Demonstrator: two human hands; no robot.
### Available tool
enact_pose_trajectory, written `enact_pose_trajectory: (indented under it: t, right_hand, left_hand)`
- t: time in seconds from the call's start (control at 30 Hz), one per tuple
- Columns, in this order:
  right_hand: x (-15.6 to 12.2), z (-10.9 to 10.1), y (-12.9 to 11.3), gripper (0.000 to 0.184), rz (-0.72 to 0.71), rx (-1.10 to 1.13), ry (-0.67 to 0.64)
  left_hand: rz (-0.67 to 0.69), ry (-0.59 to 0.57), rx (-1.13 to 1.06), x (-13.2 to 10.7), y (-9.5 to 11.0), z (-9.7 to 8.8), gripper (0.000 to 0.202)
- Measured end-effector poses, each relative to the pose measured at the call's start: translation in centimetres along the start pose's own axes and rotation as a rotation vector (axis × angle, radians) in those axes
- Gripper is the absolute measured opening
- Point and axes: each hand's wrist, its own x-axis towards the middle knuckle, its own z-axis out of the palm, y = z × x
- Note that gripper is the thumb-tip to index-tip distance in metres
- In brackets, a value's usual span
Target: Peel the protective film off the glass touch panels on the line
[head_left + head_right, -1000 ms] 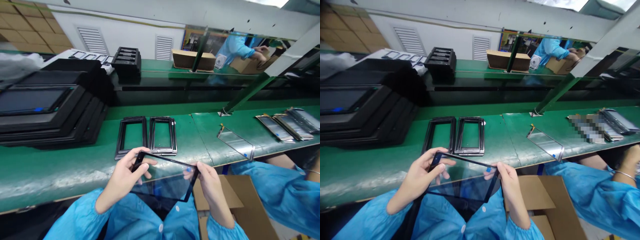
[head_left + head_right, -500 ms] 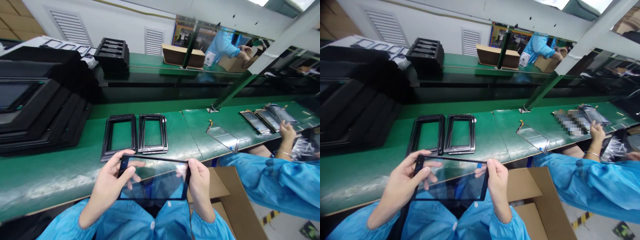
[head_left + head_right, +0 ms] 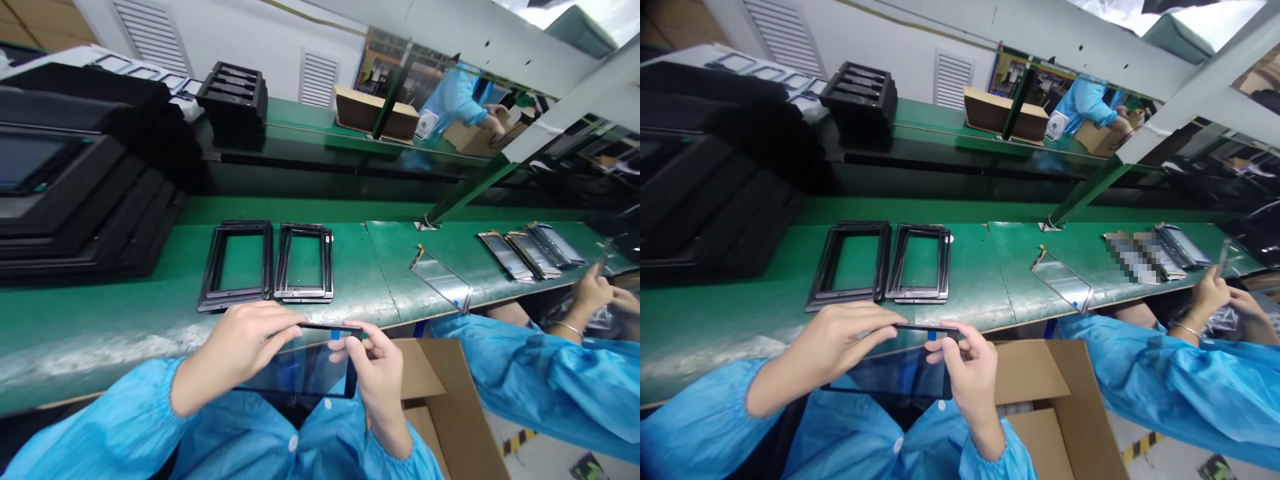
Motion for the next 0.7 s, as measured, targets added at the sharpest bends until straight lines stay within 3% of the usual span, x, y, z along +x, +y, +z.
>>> enact_pose_trajectory:
  t: [0.1, 0.2, 0.27, 0.33, 0.43, 0.5, 0.7]
  right_hand:
    - [0.2, 0.0, -0.3, 0.031, 0.009, 0.010, -0.013]
    - [0.7, 0.2, -0.8, 0.034, 0.032, 0.055, -0.158]
    - [0.9, 0.3, -0.8, 0.043, 0.064, 0.121, -0.294]
    - [1.2, 0.2, -0.4, 0.048, 0.125, 0.222, -0.342]
    - [1.7, -0.2, 0.6, 0.046, 0.181, 0.321, -0.201]
    - [2.0, -0.3, 1.2, 0.044, 0.172, 0.315, -0.106]
    - [2.1, 0.5, 0.6, 0.049, 0.091, 0.211, -0.026]
  left_hand:
    - [-0.026, 0.049, -0.015, -0.1, 0.4, 0.3, 0.026]
    - [-0.097, -0.010, -0.105, -0.2, 1.0, 0.7, 0.031]
    - [-0.188, -0.088, -0.253, -0.2, 1.4, 0.9, 0.037]
    - [-0.343, -0.091, -0.464, -0.3, 1.7, 1.2, 0.039]
    - [-0.600, 0.038, -0.796, -0.6, 2.0, 1.6, 0.049]
    - [-0.696, 0.115, -0.933, -0.9, 2.2, 1.9, 0.060]
    - [-0.748, 0.130, -1.017, -1.8, 2.2, 2.7, 0.065]
